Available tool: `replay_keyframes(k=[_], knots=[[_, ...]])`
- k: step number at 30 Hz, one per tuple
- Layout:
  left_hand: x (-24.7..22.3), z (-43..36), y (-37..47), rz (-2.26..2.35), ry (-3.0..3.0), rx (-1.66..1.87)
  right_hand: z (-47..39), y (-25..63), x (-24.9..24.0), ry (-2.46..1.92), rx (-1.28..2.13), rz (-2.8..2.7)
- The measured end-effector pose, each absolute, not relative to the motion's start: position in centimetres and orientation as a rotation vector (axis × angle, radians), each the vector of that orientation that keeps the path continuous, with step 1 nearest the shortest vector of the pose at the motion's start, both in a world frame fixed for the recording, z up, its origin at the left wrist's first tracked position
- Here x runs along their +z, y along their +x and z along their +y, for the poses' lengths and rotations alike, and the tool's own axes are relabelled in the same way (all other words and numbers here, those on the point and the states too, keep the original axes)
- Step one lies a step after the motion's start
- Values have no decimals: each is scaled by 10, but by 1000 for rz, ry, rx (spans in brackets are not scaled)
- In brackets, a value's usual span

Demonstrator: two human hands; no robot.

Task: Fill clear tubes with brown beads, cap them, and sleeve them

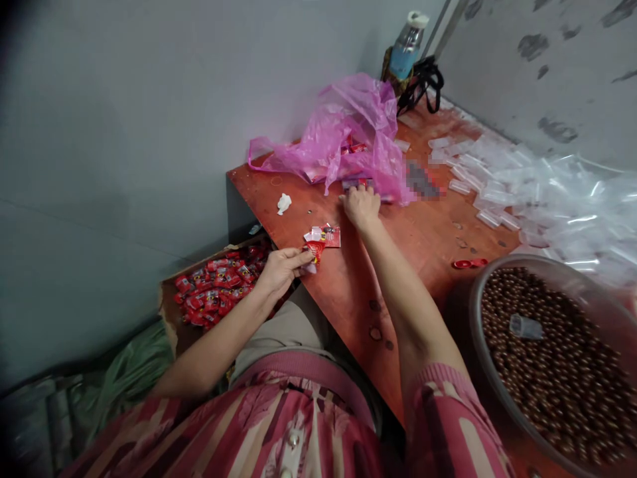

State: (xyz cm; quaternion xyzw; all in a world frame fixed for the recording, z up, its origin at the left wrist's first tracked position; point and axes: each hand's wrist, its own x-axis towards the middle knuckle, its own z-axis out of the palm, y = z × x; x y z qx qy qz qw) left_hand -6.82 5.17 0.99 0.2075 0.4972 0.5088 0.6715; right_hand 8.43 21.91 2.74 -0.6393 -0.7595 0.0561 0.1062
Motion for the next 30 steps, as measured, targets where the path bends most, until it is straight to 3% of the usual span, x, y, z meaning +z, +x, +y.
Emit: replay_keyframes(k=[7,13,19,22,26,30], knots=[[9,61,-75,932,69,1289,164,131,6,-1342,262,-2492],[13,65,-66,872,-125,1360,156,128,15,-2004,167,-2062],[26,61,-65,843,-246,1425,155,129,21,-2229,314,-1949],[29,59,-60,823,-272,1439,128,133,21,-2009,483,-1779],[30,58,-47,794,-252,1416,68,119,25,-1454,950,-1502],[32,56,-31,785,-199,1375,24,99,24,-1261,1029,-1398]])
